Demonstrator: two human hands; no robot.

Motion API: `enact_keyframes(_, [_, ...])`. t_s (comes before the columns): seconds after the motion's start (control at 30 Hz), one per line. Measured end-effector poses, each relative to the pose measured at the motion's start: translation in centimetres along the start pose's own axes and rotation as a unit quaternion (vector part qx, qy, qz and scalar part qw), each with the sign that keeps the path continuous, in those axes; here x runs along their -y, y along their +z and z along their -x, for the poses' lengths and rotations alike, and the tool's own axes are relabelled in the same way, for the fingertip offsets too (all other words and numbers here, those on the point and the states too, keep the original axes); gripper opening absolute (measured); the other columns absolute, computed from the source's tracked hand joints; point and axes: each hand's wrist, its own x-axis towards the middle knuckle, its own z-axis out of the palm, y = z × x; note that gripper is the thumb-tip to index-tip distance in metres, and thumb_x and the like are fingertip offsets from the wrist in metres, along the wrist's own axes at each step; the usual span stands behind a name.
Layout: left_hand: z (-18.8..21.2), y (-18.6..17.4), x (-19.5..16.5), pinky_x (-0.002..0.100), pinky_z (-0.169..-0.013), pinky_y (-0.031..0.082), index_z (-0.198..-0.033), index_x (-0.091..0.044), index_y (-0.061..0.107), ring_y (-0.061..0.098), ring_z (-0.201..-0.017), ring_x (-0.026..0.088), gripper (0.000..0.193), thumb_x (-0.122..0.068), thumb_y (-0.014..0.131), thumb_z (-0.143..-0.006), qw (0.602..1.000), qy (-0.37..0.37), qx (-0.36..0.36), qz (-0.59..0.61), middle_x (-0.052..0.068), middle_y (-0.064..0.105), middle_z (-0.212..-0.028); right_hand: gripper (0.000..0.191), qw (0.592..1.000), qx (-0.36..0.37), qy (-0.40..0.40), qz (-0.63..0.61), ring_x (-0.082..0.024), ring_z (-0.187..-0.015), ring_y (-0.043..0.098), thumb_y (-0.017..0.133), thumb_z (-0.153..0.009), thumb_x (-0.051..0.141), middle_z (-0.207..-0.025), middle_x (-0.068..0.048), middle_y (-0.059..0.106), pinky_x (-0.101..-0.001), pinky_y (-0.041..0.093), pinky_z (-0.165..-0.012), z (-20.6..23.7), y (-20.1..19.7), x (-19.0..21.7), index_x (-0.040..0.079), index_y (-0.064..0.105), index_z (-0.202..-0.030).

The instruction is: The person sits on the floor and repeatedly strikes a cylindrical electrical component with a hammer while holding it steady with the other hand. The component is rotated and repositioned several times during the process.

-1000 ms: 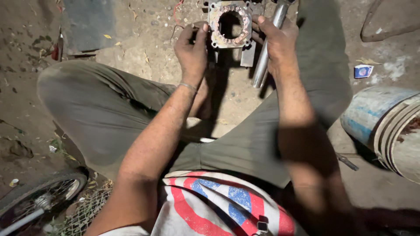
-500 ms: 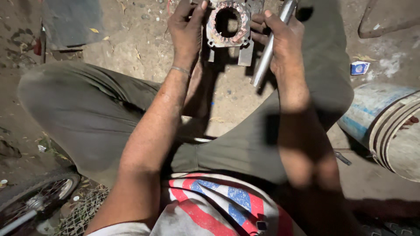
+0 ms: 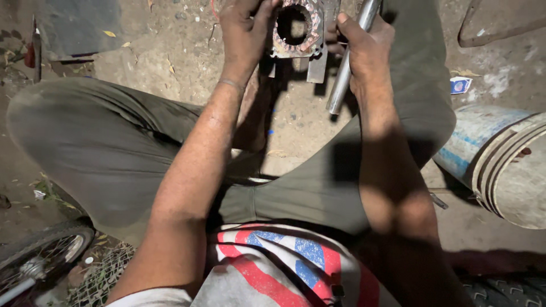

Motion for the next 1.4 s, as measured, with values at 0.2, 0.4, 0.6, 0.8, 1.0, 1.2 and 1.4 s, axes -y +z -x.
enact_keyframes(0.2, [-0.8,0.0,-1.2,0.044,-0.086,0.052,-0.109,-0.008,0.075,0.066,-0.1,0.037,0.013,-0.009,0.075,-0.096,0.99,0.103,0.01,-0.101,0.014,0.073,-0.105,0.027,0.961,-0.012,-0.128,0.243,-0.018,-0.076,0.065,0.083,-0.098,0.015,-0.088,-0.012,0.07,-0.0346,0.054,-0.068,0.2,0.8,1.5,-0.004,0.066,-0.105])
enact_keyframes(0.4, [-0.9,0.7,-1.4,0.046,-0.089,0.051,-0.115,-0.008,0.071,0.064,-0.104,0.038,0.019,-0.005,0.072,-0.096,0.985,0.137,0.001,-0.102,0.014,0.071,-0.109,0.034,0.879,0.126,-0.359,0.287,-0.031,-0.113,0.071,0.071,-0.109,0.011,-0.122,-0.02,0.071,-0.0421,0.056,-0.101,3.7,3.8,5.2,-0.006,0.056,-0.134])
enact_keyframes(0.6, [-1.2,0.6,-0.9,0.048,-0.091,0.051,-0.111,-0.007,0.071,0.064,-0.104,0.04,0.019,-0.004,0.073,-0.093,0.987,0.105,0.017,-0.12,0.014,0.07,-0.106,0.032,0.883,0.13,-0.256,0.371,-0.032,-0.097,0.069,0.073,-0.108,0.017,-0.106,-0.022,0.069,-0.0434,0.054,-0.089,4.0,6.7,7.0,-0.006,0.058,-0.124])
enact_keyframes(0.8, [-1.6,0.4,-1.1,0.048,-0.091,0.051,-0.116,-0.008,0.07,0.063,-0.106,0.04,0.024,-0.003,0.072,-0.093,0.985,0.135,0.005,-0.106,0.014,0.07,-0.111,0.032,0.894,0.113,-0.26,0.348,-0.03,-0.089,0.075,0.073,-0.105,0.016,-0.099,-0.019,0.074,-0.041,0.057,-0.081,3.9,6.8,8.7,-0.003,0.062,-0.129])
enact_keyframes(1.0, [-1.7,0.6,-1.5,0.049,-0.09,0.051,-0.114,-0.009,0.071,0.063,-0.104,0.039,0.023,-0.005,0.074,-0.092,0.983,0.122,0.022,-0.133,0.014,0.07,-0.108,0.026,0.873,0.117,-0.31,0.357,-0.03,-0.095,0.074,0.071,-0.105,0.011,-0.105,-0.02,0.074,-0.0409,0.057,-0.083,3.6,6.4,7.7,-0.004,0.06,-0.123])
enact_keyframes(1.2, [-1.8,0.2,-3.1,0.048,-0.088,0.051,-0.113,-0.009,0.072,0.064,-0.101,0.039,0.02,-0.007,0.077,-0.094,0.981,0.138,0.034,-0.132,0.014,0.07,-0.107,0.023,0.946,0.091,-0.162,0.265,-0.015,-0.066,0.065,0.073,-0.105,0.018,-0.083,-0.007,0.069,-0.0308,0.051,-0.056,3.1,4.0,6.1,-0.001,0.065,-0.116])
enact_keyframes(1.4, [-0.9,0.2,-3.4,0.048,-0.085,0.051,-0.113,-0.01,0.073,0.064,-0.099,0.039,0.022,-0.007,0.078,-0.092,0.976,0.158,0.053,-0.137,0.015,0.07,-0.104,0.024,0.994,0.045,-0.045,0.086,-0.009,-0.058,0.058,0.072,-0.102,0.023,-0.077,-0.002,0.063,-0.0253,0.047,-0.047,3.2,1.6,5.6,0.0,0.066,-0.107])
